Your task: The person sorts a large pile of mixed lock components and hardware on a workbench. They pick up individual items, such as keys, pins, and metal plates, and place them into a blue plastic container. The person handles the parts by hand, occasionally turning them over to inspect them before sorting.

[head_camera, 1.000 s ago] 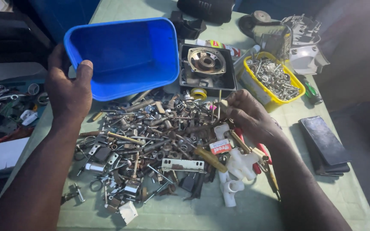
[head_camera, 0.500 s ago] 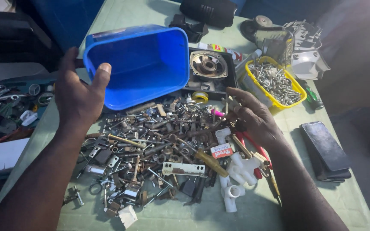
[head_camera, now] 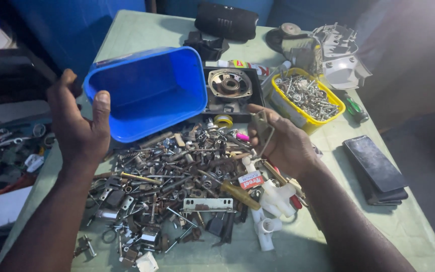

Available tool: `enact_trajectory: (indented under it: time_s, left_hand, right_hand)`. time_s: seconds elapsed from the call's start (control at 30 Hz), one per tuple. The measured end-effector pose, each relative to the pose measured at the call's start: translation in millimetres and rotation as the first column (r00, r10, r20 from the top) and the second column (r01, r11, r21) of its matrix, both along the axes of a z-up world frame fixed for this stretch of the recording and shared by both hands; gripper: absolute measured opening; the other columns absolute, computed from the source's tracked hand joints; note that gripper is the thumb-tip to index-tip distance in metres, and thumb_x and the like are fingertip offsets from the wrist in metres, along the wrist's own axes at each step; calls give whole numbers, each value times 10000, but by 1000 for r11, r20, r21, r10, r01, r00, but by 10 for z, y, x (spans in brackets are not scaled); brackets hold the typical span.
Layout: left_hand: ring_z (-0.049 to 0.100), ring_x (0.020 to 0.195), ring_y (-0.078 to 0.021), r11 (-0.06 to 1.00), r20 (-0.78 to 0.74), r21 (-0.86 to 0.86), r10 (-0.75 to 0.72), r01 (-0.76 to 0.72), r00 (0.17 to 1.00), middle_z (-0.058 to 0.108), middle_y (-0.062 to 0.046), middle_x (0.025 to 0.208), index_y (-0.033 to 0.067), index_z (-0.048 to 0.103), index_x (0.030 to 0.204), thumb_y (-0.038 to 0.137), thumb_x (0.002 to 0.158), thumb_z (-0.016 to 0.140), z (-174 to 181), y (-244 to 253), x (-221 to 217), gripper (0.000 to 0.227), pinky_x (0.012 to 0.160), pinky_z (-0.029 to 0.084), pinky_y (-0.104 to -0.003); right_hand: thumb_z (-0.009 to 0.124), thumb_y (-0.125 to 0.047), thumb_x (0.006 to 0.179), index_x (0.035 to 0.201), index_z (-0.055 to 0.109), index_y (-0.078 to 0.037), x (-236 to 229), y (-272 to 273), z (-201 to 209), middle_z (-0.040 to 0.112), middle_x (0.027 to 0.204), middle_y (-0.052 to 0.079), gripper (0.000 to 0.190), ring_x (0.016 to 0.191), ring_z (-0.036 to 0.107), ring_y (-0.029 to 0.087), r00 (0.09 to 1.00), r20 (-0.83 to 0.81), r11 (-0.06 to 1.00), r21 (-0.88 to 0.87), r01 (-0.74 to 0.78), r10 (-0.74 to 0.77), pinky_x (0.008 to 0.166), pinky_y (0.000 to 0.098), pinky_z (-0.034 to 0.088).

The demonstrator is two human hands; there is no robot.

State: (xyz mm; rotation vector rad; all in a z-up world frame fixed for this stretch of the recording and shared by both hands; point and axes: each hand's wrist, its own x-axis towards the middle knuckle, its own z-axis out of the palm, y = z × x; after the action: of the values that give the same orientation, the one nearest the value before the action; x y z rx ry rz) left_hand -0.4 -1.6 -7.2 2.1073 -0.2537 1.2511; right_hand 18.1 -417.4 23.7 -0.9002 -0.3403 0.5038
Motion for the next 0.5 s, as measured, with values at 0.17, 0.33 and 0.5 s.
enact_trajectory:
  time_s: [0.17, 0.33, 0.5]
  left_hand:
    - [517, 1332, -547, 957, 261, 261, 59, -130, 964, 555, -369, 1452, -169, 500, 1507, 243, 1171, 567, 365, -181, -203, 536, 1162, 403, -619]
    - [716, 1153, -308, 915, 103, 307, -304, 261, 947, 752, -125, 1297, 61, 716, 1337, 127, 1025, 691, 546, -749, -340, 320, 1085, 438, -497]
    - [734, 1056, -274, 705, -214, 404, -546, 583, 810, 792, -87, 1200, 138, 714, 1332, 356, 978, 777, 440, -1295, -436, 420, 890, 491, -500]
  right_hand:
    - [606, -280, 1069, 1543, 466, 37, -68, 104, -32, 678, 1070, 152, 588, 895, 699, 232, 997, 68, 999, -41, -21, 24, 793, 359, 589]
    - [565, -186, 1060, 1591, 475, -41, -168, 216, 34, 703, 1018, 152, 559, 929, 726, 245, 998, -28, 993, -111, 48, -51, 752, 426, 620]
    - [572, -111, 1045, 1644, 423, -92, -218, 332, 1, 730, 1031, 236, 618, 820, 754, 330, 993, 11, 986, -121, 115, -115, 710, 522, 696]
